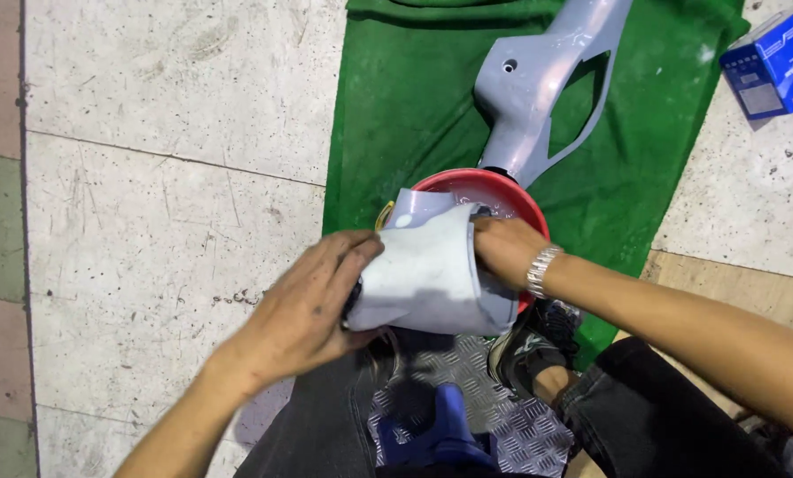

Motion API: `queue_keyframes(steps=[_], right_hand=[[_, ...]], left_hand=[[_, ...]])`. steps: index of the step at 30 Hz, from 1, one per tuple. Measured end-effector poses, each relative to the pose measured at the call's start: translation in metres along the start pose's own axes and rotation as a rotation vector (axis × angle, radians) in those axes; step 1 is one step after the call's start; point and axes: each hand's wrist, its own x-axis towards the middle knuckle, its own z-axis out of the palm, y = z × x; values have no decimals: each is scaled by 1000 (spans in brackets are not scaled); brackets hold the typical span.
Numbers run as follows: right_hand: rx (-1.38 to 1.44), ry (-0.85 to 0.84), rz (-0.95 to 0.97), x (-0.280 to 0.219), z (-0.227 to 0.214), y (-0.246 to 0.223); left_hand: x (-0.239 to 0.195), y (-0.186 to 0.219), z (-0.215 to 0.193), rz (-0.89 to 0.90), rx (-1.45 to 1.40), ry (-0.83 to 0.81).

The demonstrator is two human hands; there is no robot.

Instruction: The person sits on the floor and sands a white plastic part using a sanding block, repeatedly dipping it into a red bucket of water. A larger gray plastic part rests nearby on a green mat.

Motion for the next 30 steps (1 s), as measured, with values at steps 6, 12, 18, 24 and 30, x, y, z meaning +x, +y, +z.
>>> queue_keyframes(steps=[6, 12, 18, 24, 30], right_hand=[[183, 28, -130, -75, -51, 31], [455, 505, -209, -112, -95, 33], [322, 960, 175, -85, -49, 14], [387, 909, -101, -52, -39, 0], [552, 759, -32, -71, -20, -5]], left_hand=[[45, -11, -39, 171, 262, -67], [100, 5, -26, 4, 565, -203], [79, 29, 44, -155, 237, 263], [92, -14, 58, 113, 169, 266], [96, 14, 90, 49, 88, 442]])
